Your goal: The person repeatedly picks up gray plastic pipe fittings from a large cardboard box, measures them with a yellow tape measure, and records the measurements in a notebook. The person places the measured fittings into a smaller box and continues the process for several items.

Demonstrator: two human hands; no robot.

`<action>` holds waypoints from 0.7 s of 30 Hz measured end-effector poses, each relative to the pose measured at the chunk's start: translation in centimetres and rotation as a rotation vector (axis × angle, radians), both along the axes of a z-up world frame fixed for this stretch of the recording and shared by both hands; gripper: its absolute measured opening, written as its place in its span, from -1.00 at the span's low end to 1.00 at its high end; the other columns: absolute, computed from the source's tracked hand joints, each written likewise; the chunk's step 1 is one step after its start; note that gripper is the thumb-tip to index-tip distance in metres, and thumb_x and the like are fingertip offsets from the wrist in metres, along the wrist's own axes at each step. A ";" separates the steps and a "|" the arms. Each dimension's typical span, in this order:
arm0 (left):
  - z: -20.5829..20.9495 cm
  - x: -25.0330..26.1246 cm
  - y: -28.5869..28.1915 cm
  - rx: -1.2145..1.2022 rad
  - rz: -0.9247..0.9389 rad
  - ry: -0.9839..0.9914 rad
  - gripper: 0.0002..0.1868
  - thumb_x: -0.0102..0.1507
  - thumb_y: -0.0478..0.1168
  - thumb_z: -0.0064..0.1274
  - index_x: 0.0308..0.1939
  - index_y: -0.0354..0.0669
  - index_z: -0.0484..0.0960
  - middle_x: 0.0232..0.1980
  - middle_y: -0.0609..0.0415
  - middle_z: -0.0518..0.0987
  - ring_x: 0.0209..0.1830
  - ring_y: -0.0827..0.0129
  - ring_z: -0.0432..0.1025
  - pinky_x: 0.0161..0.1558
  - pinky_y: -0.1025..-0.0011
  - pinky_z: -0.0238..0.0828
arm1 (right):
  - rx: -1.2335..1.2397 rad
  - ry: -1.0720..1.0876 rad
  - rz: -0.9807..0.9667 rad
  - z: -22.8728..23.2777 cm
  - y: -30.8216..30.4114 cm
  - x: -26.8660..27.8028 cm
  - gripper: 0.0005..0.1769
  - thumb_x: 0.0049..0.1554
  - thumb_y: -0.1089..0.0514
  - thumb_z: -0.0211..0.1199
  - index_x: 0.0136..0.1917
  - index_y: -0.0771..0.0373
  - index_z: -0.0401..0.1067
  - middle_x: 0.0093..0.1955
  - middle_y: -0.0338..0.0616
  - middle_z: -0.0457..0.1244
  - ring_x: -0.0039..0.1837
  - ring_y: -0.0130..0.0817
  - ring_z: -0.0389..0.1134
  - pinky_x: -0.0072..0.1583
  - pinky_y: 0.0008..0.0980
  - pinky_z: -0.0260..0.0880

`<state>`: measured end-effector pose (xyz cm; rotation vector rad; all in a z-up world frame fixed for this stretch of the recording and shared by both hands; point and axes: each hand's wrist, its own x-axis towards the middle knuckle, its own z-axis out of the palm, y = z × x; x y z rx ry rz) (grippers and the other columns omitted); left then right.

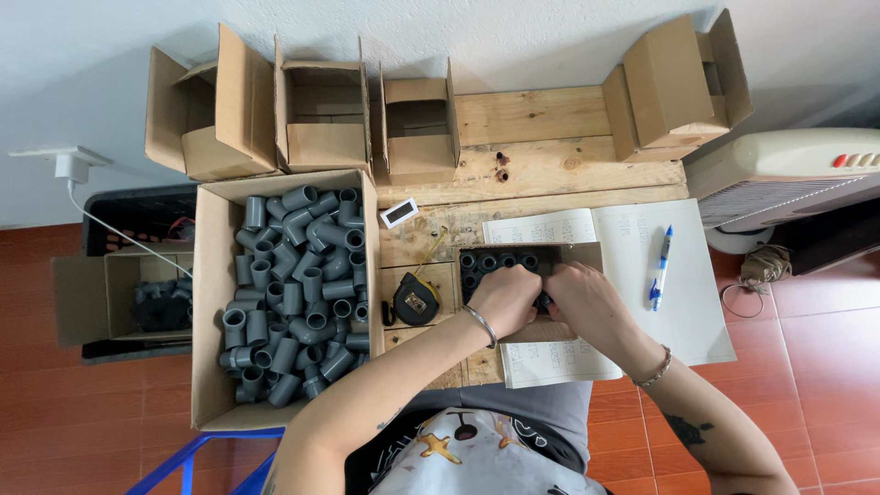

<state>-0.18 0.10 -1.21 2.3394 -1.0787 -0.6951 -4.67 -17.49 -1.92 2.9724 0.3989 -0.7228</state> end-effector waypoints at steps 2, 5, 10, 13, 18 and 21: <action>0.1 -0.1 0.1 -0.006 0.002 -0.006 -0.82 0.15 -0.24 0.24 -0.29 -0.33 0.68 -0.31 -0.21 0.68 -0.21 -0.18 0.63 -0.25 0.02 0.65 | 0.013 0.006 -0.006 -0.2 -0.2 0.3 -0.74 0.01 -0.03 0.38 -0.32 0.18 0.53 -0.28 -0.22 0.31 0.02 -0.29 0.41 0.12 -0.38 0.49; 0.2 -0.2 0.3 -0.013 0.006 -0.018 -0.82 0.16 -0.25 0.23 -0.31 -0.34 0.68 -0.31 -0.21 0.68 -0.21 -0.19 0.62 -0.25 0.02 0.65 | 0.025 -0.005 0.014 -0.6 -0.7 0.1 -0.72 0.01 -0.06 0.36 -0.34 0.18 0.53 -0.30 -0.22 0.31 0.02 -0.29 0.40 0.14 -0.40 0.47; 0.8 -0.1 0.4 -0.005 0.023 -0.014 -0.82 0.16 -0.20 0.25 -0.33 -0.27 0.67 -0.35 -0.17 0.67 -0.27 -0.15 0.62 -0.29 0.05 0.63 | 0.132 -0.019 -0.004 7.2 1.4 -0.2 -0.75 0.10 0.01 0.29 -0.20 0.23 0.61 -0.15 -0.14 0.43 0.05 -0.27 0.46 0.16 -0.35 0.50; 3.7 0.1 1.2 0.008 0.041 0.026 -0.79 0.26 -0.20 0.09 -0.31 -0.31 0.69 -0.34 -0.16 0.68 -0.25 -0.11 0.63 -0.25 0.10 0.63 | 0.380 -0.043 -0.196 11.7 0.4 -0.3 -0.74 0.25 0.05 0.18 0.03 0.17 0.63 -0.04 -0.04 0.44 0.06 -0.21 0.50 0.17 -0.33 0.55; 7.2 0.4 3.5 0.023 0.027 -0.166 -0.82 0.31 -0.28 0.03 -0.25 -0.27 0.73 -0.29 -0.12 0.68 -0.28 -0.03 0.62 -0.27 0.13 0.62 | 0.284 -0.508 -0.515 5.5 -8.1 -1.5 -0.69 0.38 0.00 0.14 0.35 0.02 0.47 -0.09 -0.10 0.30 -0.12 -0.11 0.41 -0.05 -0.10 0.53; 3.9 0.0 5.2 -0.137 0.062 -0.461 -0.83 0.35 -0.22 0.01 -0.32 -0.11 0.64 -0.32 0.12 0.60 -0.32 0.24 0.52 -0.38 0.39 0.44 | 0.042 -0.473 -0.694 0.2 -10.9 -2.2 -0.47 0.42 -0.12 -0.06 0.61 -0.06 0.21 0.06 0.02 0.24 0.09 0.06 0.40 0.06 0.05 0.54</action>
